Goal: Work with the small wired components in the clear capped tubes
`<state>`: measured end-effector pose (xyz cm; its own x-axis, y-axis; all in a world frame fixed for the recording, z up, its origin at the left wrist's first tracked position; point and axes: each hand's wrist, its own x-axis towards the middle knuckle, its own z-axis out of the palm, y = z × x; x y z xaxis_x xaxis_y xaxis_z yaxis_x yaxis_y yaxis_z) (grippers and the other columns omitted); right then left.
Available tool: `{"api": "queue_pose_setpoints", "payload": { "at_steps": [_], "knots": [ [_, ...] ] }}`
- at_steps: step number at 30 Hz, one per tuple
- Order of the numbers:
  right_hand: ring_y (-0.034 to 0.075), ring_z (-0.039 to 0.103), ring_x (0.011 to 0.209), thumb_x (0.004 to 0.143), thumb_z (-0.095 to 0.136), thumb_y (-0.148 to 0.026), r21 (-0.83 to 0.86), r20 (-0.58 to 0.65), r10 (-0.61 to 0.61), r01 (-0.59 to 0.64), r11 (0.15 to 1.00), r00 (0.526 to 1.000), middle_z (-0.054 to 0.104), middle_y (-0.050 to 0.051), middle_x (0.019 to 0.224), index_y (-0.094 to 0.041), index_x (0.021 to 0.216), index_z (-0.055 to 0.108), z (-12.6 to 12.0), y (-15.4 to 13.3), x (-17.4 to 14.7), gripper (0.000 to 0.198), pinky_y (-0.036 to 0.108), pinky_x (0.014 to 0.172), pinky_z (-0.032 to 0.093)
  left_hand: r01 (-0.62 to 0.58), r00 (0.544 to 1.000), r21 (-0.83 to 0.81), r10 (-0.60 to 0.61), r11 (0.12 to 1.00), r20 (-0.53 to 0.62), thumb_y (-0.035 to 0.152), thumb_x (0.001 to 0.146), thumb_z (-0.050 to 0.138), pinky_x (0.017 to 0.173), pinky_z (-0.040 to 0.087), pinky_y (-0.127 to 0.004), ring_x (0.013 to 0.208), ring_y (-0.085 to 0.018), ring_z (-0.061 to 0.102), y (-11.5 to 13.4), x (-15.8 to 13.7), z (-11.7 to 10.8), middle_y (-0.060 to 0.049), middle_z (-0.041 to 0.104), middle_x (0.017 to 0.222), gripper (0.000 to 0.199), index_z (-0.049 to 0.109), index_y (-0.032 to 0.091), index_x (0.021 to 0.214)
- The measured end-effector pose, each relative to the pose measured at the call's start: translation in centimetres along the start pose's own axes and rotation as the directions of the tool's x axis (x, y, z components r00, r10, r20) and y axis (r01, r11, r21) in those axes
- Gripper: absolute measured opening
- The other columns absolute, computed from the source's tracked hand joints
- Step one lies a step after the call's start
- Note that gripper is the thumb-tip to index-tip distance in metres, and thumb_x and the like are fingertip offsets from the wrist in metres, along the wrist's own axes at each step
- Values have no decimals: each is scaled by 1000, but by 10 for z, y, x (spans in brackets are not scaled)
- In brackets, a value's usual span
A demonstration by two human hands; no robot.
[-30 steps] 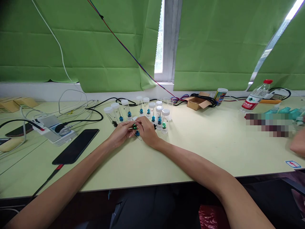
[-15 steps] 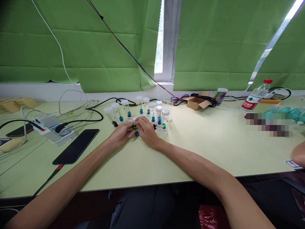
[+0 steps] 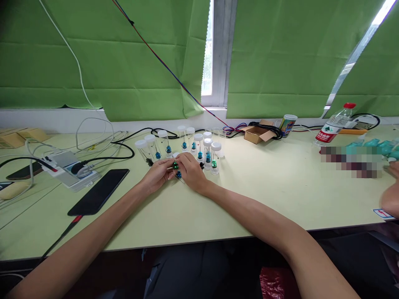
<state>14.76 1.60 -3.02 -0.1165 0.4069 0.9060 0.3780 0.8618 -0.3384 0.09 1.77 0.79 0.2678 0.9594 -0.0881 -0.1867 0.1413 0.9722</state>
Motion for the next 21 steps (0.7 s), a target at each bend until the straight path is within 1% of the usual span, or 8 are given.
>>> {"api": "queue_pose_setpoints", "payload": {
  "at_steps": [4, 10, 15, 21],
  "knots": [
    [20, 60, 94, 101, 41, -17, -11, -2, 24, -24, 1000, 1000, 62, 8, 95, -24, 89, 52, 1, 1, -1, 17, 36, 80, 52, -12, 1000, 16, 12, 1000, 1, 30, 76, 74, 46, 34, -20, 51, -7, 49, -1, 0, -1, -4, 57, 68, 21, 66, 11, 74],
    [21, 60, 93, 100, 41, -18, 15, -28, 22, -22, 1000, 999, 63, 8, 94, -24, 88, 53, 1, 1, 0, 18, 38, 80, 52, -29, 999, 22, 29, 999, 13, 32, 75, 76, 47, 34, -22, 51, -7, 48, 0, -1, -1, -3, 56, 68, 22, 66, 12, 74],
    [20, 60, 93, 100, 42, -17, 16, -41, -9, 9, 1000, 999, 62, 8, 94, -24, 88, 52, 0, 0, 0, 17, 37, 80, 51, -33, 999, 29, 33, 999, 6, 33, 74, 77, 47, 33, -22, 51, -7, 48, 1, -1, 1, -3, 56, 67, 24, 66, 12, 72],
    [21, 59, 93, 100, 42, -17, -10, -20, 13, -13, 1000, 1000, 62, 8, 94, -24, 88, 52, 0, 1, -2, 16, 38, 81, 51, -71, 997, 103, 70, 992, 8, 36, 79, 73, 47, 33, -23, 48, -7, 45, -1, -1, 0, -1, 53, 62, 25, 65, 14, 71]
  ]
}}
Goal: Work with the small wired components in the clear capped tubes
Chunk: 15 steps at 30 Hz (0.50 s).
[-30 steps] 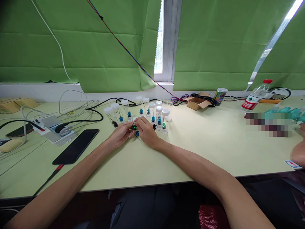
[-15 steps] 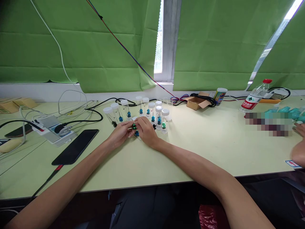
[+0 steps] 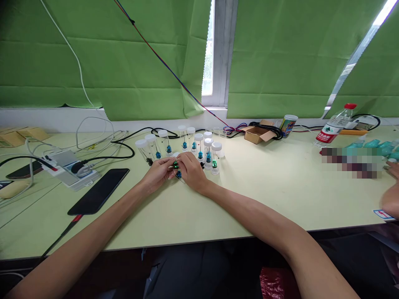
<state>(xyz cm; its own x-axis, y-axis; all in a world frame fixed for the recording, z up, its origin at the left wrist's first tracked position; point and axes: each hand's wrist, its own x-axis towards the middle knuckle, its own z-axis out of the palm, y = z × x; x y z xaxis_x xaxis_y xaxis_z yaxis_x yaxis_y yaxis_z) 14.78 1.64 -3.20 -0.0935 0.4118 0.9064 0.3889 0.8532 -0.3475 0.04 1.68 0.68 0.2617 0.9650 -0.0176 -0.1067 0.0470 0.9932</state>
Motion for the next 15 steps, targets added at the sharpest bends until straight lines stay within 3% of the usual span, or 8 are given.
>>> {"api": "queue_pose_setpoints", "payload": {
  "at_steps": [8, 15],
  "knots": [
    [22, 59, 92, 97, 46, -15, -26, 14, 24, -24, 999, 1000, 62, 8, 92, -23, 89, 52, 1, 1, -1, 13, 38, 80, 51, -111, 994, 169, 114, 979, -3, 43, 83, 68, 49, 36, -25, 43, -8, 44, -1, -1, 0, -1, 54, 57, 32, 62, 16, 68],
    [22, 59, 94, 96, 46, -14, -41, 1, -11, 11, 999, 1000, 62, 8, 93, -24, 89, 52, 0, 0, -1, 14, 37, 80, 51, -248, 963, 400, 270, 883, 1, 41, 89, 58, 49, 38, -26, 43, -11, 45, -2, -1, 0, 0, 54, 50, 31, 60, 17, 70]
  ]
}}
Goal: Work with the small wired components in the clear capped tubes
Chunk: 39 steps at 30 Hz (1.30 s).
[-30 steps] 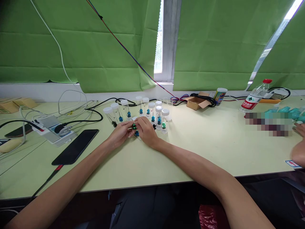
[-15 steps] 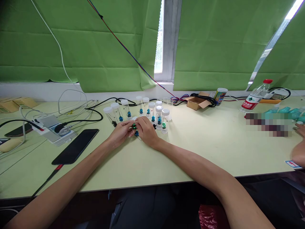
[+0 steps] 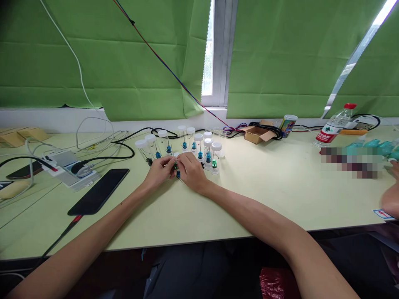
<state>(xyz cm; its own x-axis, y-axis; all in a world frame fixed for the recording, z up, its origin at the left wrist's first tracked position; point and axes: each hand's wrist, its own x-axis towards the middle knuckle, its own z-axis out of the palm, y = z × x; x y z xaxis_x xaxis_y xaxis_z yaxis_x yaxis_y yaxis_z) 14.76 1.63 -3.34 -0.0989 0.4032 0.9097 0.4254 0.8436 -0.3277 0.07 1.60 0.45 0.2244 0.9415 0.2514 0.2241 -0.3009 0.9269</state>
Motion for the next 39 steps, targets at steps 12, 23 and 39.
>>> {"api": "queue_pose_setpoints", "payload": {
  "at_steps": [12, 23, 39],
  "knots": [
    [21, 57, 87, 96, 47, -15, -80, -44, -3, -1, 997, 999, 63, 8, 89, -23, 88, 51, -2, -3, 2, 12, 35, 71, 50, -36, 999, -50, 35, 998, -23, 41, 86, 62, 54, 48, -28, 50, -15, 57, 0, 0, 1, -5, 62, 61, 29, 62, 16, 71],
    [18, 60, 86, 96, 49, -21, -84, -126, 186, -198, 977, 974, 63, 6, 92, -22, 87, 53, 1, 3, -1, 9, 29, 64, 50, -18, 999, -91, 15, 996, -33, 53, 78, 68, 70, 58, -38, 70, -20, 69, -13, 5, 0, -9, 70, 88, 49, 67, 14, 108],
    [14, 57, 71, 95, 48, -34, 99, -134, 409, -399, 912, 903, 60, 2, 78, -21, 83, 52, -6, -11, 8, 18, 27, 64, 50, -94, 996, -98, 92, 991, -19, 49, 76, 74, 64, 54, -31, 61, -16, 63, -4, 3, -4, -3, 66, 72, 41, 67, 15, 100]
  ]
}}
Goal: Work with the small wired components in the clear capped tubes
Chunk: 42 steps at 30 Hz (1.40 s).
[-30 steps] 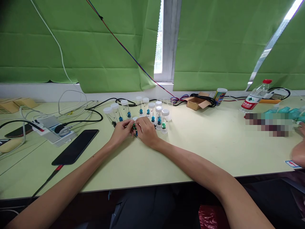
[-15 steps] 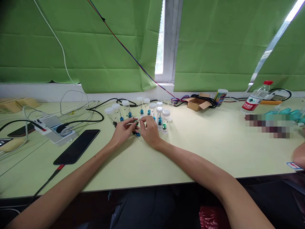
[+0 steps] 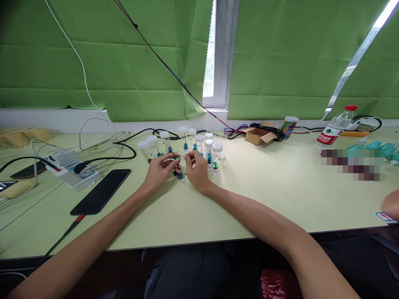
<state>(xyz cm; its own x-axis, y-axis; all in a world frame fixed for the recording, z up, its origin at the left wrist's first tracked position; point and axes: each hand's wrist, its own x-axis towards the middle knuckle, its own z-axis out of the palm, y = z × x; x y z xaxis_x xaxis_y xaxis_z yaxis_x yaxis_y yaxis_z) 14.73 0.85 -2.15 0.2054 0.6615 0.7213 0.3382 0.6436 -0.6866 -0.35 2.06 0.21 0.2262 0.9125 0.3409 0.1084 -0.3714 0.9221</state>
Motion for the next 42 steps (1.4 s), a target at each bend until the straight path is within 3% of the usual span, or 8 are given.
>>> {"api": "queue_pose_setpoints", "payload": {
  "at_steps": [7, 20, 33, 42],
  "knots": [
    [13, 52, 64, 94, 51, -40, 128, 35, 132, -136, 982, 991, 54, 0, 72, -22, 81, 47, 1, 0, 0, 23, 24, 54, 44, -9, 1000, 7, 9, 1000, 3, 47, 76, 75, 63, 53, -30, 60, -15, 62, 1, 0, -1, -3, 66, 72, 39, 69, 16, 99],
    [12, 47, 56, 93, 50, -43, 143, 59, 193, -200, 969, 979, 47, -4, 60, -23, 76, 44, 0, -1, 1, 27, 25, 53, 39, -1, 1000, 38, 1, 999, 20, 48, 77, 73, 66, 52, -31, 59, -15, 60, 3, -1, -2, -2, 65, 68, 51, 70, 16, 117],
    [10, 43, 47, 91, 53, -51, 228, 81, 276, -287, 930, 958, 44, -6, 54, -24, 72, 41, 2, 2, 0, 35, 23, 46, 37, 25, 999, -19, -24, 1000, 41, 48, 72, 77, 63, 51, -32, 54, -14, 57, 9, -2, 1, -1, 62, 63, 41, 73, 17, 98],
    [10, 46, 50, 92, 54, -47, 222, 79, 261, -272, 936, 962, 47, -6, 57, -23, 73, 44, 2, 2, 0, 33, 23, 47, 38, 16, 1000, -7, -16, 1000, 13, 44, 75, 75, 60, 49, -30, 51, -12, 54, 7, -1, 0, 0, 59, 60, 31, 70, 18, 91]
  ]
}}
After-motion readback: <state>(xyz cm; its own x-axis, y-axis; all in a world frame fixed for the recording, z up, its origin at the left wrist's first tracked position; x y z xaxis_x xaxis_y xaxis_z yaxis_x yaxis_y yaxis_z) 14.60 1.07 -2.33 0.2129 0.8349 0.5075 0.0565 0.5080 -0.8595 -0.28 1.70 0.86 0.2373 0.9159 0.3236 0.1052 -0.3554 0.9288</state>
